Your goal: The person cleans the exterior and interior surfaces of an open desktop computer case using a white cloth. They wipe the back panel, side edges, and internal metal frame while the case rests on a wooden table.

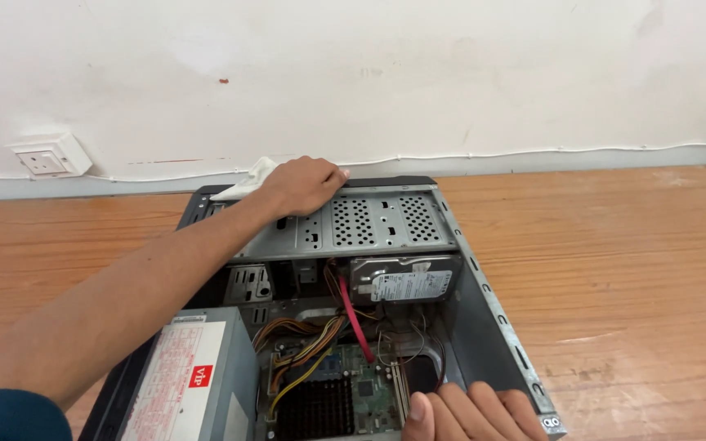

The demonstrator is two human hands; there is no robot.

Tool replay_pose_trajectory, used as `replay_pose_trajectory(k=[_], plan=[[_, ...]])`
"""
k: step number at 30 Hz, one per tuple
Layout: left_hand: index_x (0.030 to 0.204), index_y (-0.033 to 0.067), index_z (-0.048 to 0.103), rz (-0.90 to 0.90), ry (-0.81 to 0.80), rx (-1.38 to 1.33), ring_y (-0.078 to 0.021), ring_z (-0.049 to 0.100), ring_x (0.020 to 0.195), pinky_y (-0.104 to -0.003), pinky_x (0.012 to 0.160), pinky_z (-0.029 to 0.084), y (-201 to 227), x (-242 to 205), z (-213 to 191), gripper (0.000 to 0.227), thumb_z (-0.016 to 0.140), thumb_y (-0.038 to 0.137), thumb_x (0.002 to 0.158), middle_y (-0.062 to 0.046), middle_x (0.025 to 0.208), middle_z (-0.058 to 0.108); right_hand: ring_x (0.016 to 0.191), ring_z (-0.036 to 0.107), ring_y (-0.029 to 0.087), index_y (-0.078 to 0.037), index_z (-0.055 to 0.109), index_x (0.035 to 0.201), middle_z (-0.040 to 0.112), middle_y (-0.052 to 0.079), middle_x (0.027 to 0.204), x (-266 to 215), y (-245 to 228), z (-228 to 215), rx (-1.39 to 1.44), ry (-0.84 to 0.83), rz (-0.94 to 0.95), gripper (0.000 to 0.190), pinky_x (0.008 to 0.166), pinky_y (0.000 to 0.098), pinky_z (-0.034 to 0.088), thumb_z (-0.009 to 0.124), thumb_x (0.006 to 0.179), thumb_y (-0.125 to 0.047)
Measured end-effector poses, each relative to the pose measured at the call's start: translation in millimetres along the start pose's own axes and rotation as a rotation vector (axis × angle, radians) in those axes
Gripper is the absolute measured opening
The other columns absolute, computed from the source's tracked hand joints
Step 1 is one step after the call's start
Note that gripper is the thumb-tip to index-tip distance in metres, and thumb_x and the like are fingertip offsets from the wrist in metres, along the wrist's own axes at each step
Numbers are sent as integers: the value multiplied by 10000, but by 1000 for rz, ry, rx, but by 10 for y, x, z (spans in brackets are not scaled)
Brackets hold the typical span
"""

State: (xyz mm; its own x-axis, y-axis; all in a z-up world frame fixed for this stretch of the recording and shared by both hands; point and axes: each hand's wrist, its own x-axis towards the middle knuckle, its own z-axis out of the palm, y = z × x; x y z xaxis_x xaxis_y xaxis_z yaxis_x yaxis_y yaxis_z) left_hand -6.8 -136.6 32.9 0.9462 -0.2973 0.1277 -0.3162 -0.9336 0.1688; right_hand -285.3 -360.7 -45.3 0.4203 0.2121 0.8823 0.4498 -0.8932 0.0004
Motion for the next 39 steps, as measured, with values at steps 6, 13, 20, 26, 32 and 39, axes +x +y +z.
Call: replay_pose_trajectory(k=[6, 13, 20, 26, 32, 39], plan=[[998, 93, 735, -125, 86, 42, -382, 688, 929, -518, 869, 524, -554, -241, -35, 545, 360, 485, 1048, -167, 974, 735, 351, 420, 140, -195, 481, 473, 473, -24, 411, 41, -14, 9, 1, -22, -7, 372, 399, 354, 247, 570, 831, -146], [1149, 194, 735, -151, 42, -198, -327, 780, 872, -440, 869, 557, -912, -342, -115, 422, 393, 393, 1005, -143, 969, 794, 396, 462, 163, -142, 526, 459, 500, 8, 445, 22, -27, -20, 5, -57, 27, 405, 451, 365, 293, 561, 862, -127], [1271, 81, 660, 86, 410, -562, -233, 622, 1200, -418, 1000, 452, -1244, -431, -1, 454, 359, 379, 1108, -86, 1280, 692, 372, 489, 171, -133, 558, 482, 492, 25, 397, -43, -18, -28, 0, -198, 120, 399, 443, 365, 325, 595, 878, -164], [1231, 24, 643, -230, 239, -274, -226, 610, 1048, -400, 927, 488, -1371, -894, -103, 452, 550, 409, 1012, -179, 1179, 684, 454, 480, 128, -157, 539, 500, 484, -18, 481, -126, -13, -6, -47, -199, 153, 456, 527, 341, 326, 537, 956, -131], [1165, 19, 600, -394, 92, -575, -281, 633, 895, -467, 754, 524, -1289, -1110, -194, 450, 457, 427, 1039, -187, 953, 667, 425, 459, 126, -131, 521, 469, 461, -5, 442, -63, -101, -92, -48, -255, 239, 481, 525, 348, 324, 542, 947, -93], [903, -55, 666, -385, 74, 25, -417, 748, 817, -496, 830, 591, -991, -1025, -612, 565, 321, 342, 1108, -267, 839, 712, 399, 473, 145, -120, 530, 430, 464, 26, 409, 27, -161, -134, -49, -304, 305, 491, 510, 355, 343, 560, 920, -88]])
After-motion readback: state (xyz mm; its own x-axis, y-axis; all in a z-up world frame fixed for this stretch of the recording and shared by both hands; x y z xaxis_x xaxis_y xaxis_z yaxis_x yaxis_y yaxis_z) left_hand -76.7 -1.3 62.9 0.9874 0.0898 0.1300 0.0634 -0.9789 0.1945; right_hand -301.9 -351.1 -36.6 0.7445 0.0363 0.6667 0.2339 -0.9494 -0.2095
